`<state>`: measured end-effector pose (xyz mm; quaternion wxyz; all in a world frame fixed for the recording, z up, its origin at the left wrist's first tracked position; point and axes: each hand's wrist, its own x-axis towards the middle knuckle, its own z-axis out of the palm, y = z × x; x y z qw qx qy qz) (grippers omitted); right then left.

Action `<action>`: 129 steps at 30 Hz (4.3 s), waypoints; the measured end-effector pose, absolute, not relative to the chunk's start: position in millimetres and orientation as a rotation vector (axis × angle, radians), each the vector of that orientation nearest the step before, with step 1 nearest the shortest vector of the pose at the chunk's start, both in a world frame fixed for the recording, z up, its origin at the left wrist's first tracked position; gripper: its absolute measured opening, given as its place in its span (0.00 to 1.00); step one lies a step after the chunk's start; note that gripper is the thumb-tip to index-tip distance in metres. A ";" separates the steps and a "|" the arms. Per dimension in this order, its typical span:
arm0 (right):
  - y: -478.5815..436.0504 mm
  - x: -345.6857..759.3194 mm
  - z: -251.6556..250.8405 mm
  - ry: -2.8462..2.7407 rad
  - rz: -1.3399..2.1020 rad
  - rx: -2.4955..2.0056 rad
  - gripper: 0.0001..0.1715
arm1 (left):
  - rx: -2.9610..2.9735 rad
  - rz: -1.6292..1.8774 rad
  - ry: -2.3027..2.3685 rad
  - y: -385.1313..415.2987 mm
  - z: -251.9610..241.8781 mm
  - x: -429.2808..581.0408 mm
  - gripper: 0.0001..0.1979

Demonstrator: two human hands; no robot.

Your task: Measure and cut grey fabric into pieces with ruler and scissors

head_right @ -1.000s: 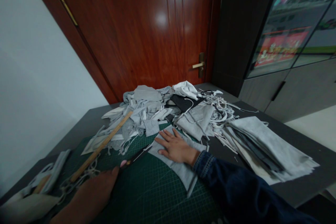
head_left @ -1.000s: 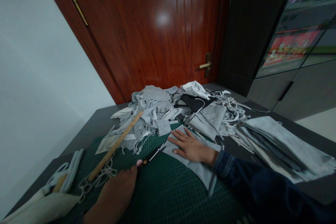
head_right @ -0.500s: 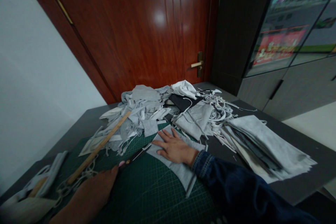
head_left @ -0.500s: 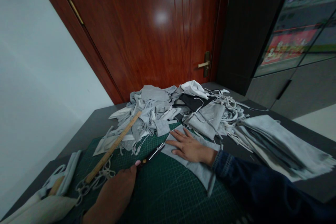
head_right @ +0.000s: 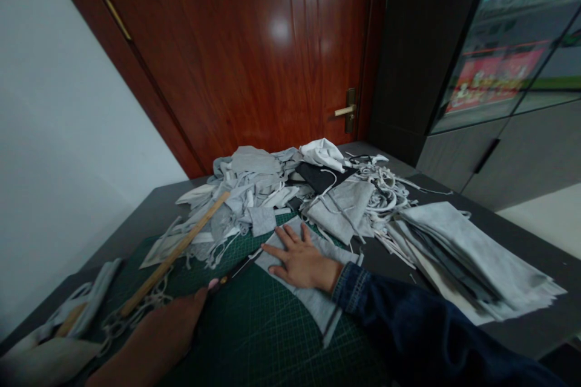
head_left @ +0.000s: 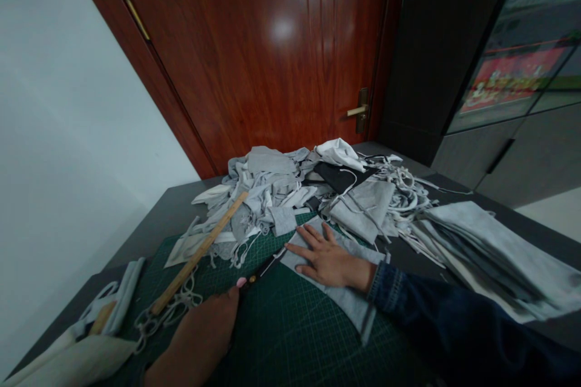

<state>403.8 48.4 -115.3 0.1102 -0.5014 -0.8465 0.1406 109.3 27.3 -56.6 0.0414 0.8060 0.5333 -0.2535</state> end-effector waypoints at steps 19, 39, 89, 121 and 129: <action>49.8 403.7 -119.1 -2.471 0.387 -1.484 0.43 | 2.450 -0.602 1.525 37.7 -50.7 100.5 0.26; 51.7 403.7 -122.0 -2.441 0.372 -1.480 0.44 | 2.523 -0.809 1.661 30.6 -50.9 118.2 0.31; 49.7 403.4 -118.8 -2.423 0.410 -1.489 0.44 | 2.582 -0.708 1.657 32.3 -59.1 126.4 0.31; 50.5 403.7 -121.5 -2.428 0.397 -1.476 0.43 | 2.580 -0.564 1.666 40.1 -74.9 115.2 0.27; 49.3 403.2 -119.5 -2.401 0.426 -1.478 0.46 | 2.588 -0.715 1.641 40.9 -65.1 125.6 0.28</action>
